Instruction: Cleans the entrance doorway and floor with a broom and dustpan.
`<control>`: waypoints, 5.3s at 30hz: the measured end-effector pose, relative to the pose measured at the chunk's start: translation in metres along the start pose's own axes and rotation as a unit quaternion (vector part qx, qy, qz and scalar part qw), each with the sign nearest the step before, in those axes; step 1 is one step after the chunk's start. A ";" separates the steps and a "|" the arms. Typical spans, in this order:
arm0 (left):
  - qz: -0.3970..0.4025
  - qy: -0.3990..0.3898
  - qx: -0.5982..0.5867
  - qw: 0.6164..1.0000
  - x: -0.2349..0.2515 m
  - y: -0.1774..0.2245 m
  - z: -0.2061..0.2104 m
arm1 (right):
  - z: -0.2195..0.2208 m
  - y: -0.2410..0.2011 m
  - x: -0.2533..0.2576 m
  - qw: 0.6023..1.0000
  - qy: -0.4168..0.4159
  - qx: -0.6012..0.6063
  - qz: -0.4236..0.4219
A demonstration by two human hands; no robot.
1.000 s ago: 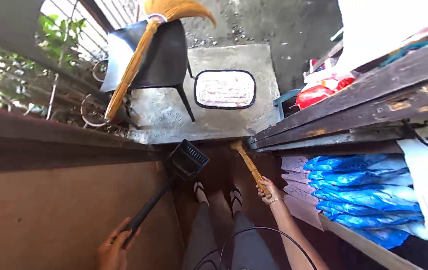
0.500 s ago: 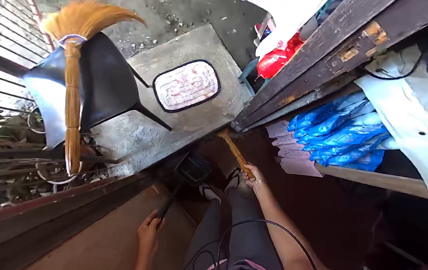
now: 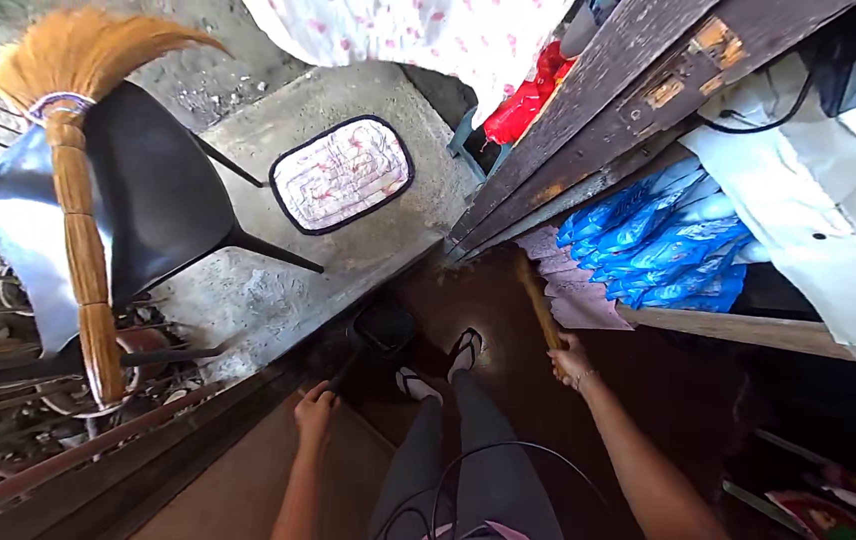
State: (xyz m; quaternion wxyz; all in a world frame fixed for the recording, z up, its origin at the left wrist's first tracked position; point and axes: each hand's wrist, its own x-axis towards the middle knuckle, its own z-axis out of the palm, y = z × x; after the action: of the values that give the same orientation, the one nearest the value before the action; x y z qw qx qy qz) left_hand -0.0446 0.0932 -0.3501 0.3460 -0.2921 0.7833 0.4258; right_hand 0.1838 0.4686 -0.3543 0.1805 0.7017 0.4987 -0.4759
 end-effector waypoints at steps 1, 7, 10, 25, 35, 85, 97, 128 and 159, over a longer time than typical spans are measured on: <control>0.003 0.000 0.011 1.000 0.005 0.003 0.005 | 0.000 -0.008 0.024 1.000 0.008 -0.021 -0.001; 0.003 0.010 0.100 0.995 0.014 0.021 0.034 | 0.090 -0.022 0.023 0.972 -0.147 -0.183 -0.029; 0.005 0.005 0.136 0.991 0.020 0.020 0.031 | 0.148 0.008 -0.026 0.945 -0.236 -0.226 -0.032; 0.023 0.052 0.041 0.998 0.016 -0.026 -0.012 | 0.139 -0.037 -0.019 0.937 -0.229 -0.251 -0.078; 0.026 0.035 0.088 0.995 0.014 -0.014 -0.028 | 0.065 0.039 -0.052 0.947 -0.267 -0.172 -0.052; -0.030 0.018 0.116 0.993 0.018 -0.010 -0.097 | 0.194 0.003 -0.033 0.944 -0.209 -0.231 -0.107; -0.027 0.015 0.159 0.987 0.028 -0.004 -0.099 | 0.131 -0.015 -0.097 0.935 -0.256 -0.230 -0.082; -0.030 0.045 0.174 0.983 0.036 -0.037 -0.115 | 0.244 -0.001 -0.087 0.875 -0.325 -0.354 -0.063; 0.024 0.041 0.253 0.966 0.052 -0.030 -0.104 | 0.117 0.031 -0.068 0.981 -0.162 -0.104 0.005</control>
State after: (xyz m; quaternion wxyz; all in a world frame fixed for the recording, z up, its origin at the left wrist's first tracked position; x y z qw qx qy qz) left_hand -0.0833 -0.0197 -0.3643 0.3657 -0.1931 0.8859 0.2099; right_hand 0.1506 0.3333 -0.3597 0.3333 0.5956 0.5058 -0.5275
